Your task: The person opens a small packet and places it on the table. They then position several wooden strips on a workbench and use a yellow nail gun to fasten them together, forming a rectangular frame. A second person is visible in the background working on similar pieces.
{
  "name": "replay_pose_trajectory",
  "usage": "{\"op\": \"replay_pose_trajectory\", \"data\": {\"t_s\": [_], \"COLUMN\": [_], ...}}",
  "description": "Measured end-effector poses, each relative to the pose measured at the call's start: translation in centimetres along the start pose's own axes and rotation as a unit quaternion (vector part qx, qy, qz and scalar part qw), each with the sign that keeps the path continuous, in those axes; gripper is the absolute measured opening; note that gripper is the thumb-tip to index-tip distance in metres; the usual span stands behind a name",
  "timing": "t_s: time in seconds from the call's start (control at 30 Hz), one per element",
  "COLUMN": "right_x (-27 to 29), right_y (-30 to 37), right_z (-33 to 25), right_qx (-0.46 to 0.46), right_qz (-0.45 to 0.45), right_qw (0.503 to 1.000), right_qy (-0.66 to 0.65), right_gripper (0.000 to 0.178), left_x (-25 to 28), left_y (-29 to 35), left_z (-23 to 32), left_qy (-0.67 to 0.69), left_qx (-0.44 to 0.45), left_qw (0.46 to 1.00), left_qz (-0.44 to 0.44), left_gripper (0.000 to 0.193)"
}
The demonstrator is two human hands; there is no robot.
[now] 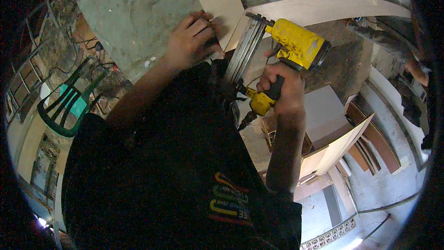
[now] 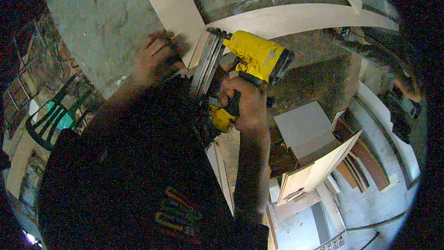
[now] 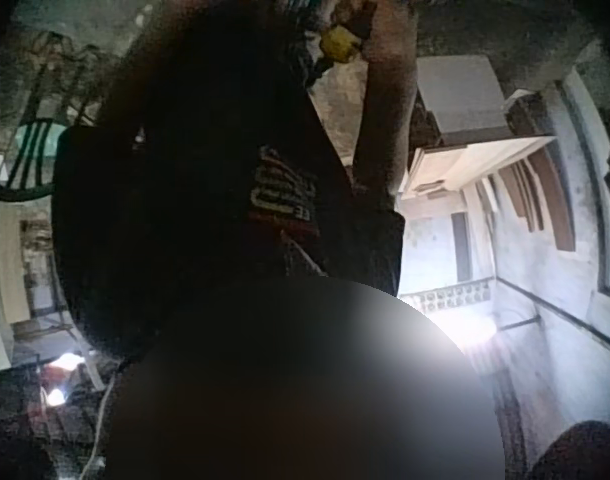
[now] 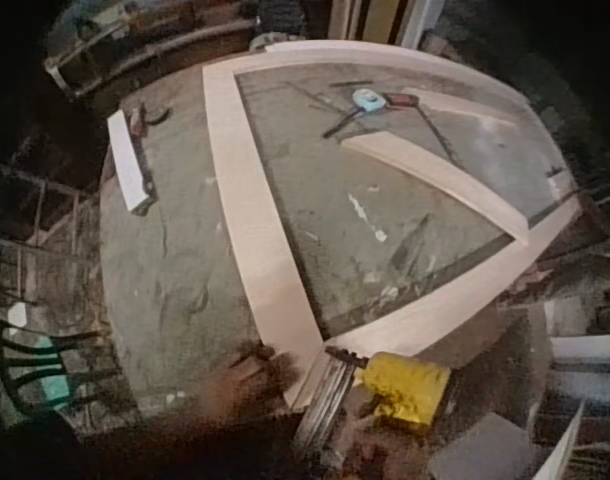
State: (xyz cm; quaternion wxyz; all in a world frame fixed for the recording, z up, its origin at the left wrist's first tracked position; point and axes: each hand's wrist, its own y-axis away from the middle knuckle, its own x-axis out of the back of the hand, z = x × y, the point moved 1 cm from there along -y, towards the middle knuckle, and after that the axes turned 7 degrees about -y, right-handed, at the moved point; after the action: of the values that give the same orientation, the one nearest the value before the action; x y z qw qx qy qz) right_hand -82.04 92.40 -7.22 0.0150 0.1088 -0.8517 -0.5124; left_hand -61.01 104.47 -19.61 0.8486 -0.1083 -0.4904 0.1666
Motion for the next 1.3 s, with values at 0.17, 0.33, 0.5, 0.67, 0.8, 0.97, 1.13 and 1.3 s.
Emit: {"op": "replay_pose_trajectory", "data": {"t_s": [0.17,0.33,0.5,0.67,0.8,0.97,1.13,1.3], "right_x": [-0.2,-0.5,-0.8,-1.1,-1.1,-1.1,-1.0,-0.7], "right_y": [0.2,0.4,0.7,1.0,1.1,1.1,1.1,0.7], "right_z": [-0.2,-0.5,-0.8,-1.1,-1.1,-1.2,-1.2,-1.0], "right_qx": [0.027,0.036,-0.001,-0.008,-0.014,-0.019,-0.02,0.004], "right_qz": [-0.03,-0.053,-0.011,0.001,0.015,0.022,0.028,0.025], "right_qw": [0.999,0.998,1.0,1.0,1.0,1.0,0.999,0.999], "right_qy": [0.006,0.008,0.028,0.005,0.002,-0.004,0.002,0.024], "right_gripper": [0.034,0.035,0.041,0.038,0.036,0.035,0.033,0.031], "left_x": [0.2,0.1,-0.1,-0.2,-0.1,-0.3,-0.5,-0.8], "left_y": [-0.1,-0.2,0.2,0.2,0.0,-0.1,0.2,0.2], "left_z": [0.2,0.2,0.2,0.3,0.3,0.2,0.1,0.0], "left_qy": [-0.005,-0.001,-0.011,-0.02,-0.015,-0.027,-0.008,-0.011], "left_qx": [0.006,0.001,0.01,0.022,0.016,0.014,0.014,0.021], "left_qw": [1.0,1.0,1.0,0.999,1.0,1.0,1.0,0.999], "left_qz": [-0.015,0.007,-0.006,-0.028,-0.008,-0.009,-0.016,-0.046], "left_gripper": [0.045,0.044,0.045,0.046,0.046,0.045,0.048,0.048]}}
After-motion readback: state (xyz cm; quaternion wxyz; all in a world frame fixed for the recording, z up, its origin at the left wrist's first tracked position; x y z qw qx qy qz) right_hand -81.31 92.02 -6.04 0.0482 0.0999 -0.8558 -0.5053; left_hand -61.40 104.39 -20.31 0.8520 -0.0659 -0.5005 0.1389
